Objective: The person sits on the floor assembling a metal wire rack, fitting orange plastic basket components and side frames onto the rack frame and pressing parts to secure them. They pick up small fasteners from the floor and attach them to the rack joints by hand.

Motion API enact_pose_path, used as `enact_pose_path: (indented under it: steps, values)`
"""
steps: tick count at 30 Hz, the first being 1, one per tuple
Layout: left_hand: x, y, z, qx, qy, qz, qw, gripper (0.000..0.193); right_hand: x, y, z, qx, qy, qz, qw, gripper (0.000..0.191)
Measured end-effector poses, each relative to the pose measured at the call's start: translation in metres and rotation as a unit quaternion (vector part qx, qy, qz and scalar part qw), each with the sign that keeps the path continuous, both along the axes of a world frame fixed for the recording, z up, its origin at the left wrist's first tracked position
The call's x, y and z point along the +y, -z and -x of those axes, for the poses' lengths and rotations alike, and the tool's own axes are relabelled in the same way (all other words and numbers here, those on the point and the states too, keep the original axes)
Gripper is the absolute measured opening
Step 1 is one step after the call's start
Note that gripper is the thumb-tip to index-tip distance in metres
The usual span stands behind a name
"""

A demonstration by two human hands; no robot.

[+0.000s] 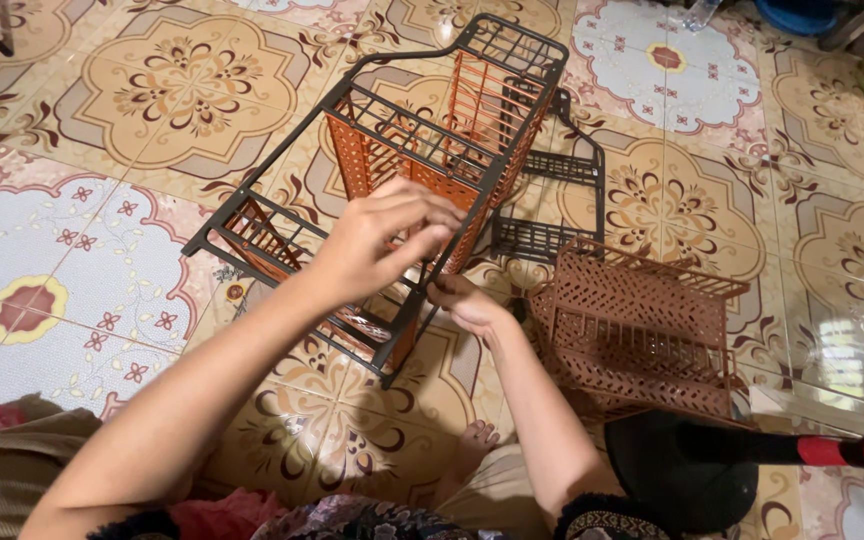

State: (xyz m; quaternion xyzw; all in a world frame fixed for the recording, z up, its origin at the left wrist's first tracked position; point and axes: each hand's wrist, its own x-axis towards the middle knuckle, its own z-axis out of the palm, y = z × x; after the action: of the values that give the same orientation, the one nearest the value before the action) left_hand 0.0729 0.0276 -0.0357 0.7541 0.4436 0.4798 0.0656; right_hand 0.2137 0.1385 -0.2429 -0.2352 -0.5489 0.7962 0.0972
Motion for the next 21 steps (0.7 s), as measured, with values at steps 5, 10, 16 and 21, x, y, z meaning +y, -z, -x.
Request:
enact_pose_path:
  steps: [5,10,16,21]
  values:
    - [0.000,0.007,-0.006,-0.082,-0.079,0.030,0.993,0.014,0.000,0.001,0.001,0.000,0.007,0.027,1.000,0.017]
    - [0.003,0.008,-0.001,-0.122,-0.061,0.037,0.990,0.017,0.001,0.006,0.002,0.012,0.046,0.068,0.997,0.019]
    - [0.008,0.015,-0.009,-0.195,-0.059,0.050,0.978,0.015,0.008,0.015,0.004,0.033,0.028,0.084,0.996,0.012]
    - [0.010,0.034,-0.030,-0.251,-0.116,0.026,0.961,0.011,0.007,0.016,0.003,0.019,0.017,0.056,0.998,0.012]
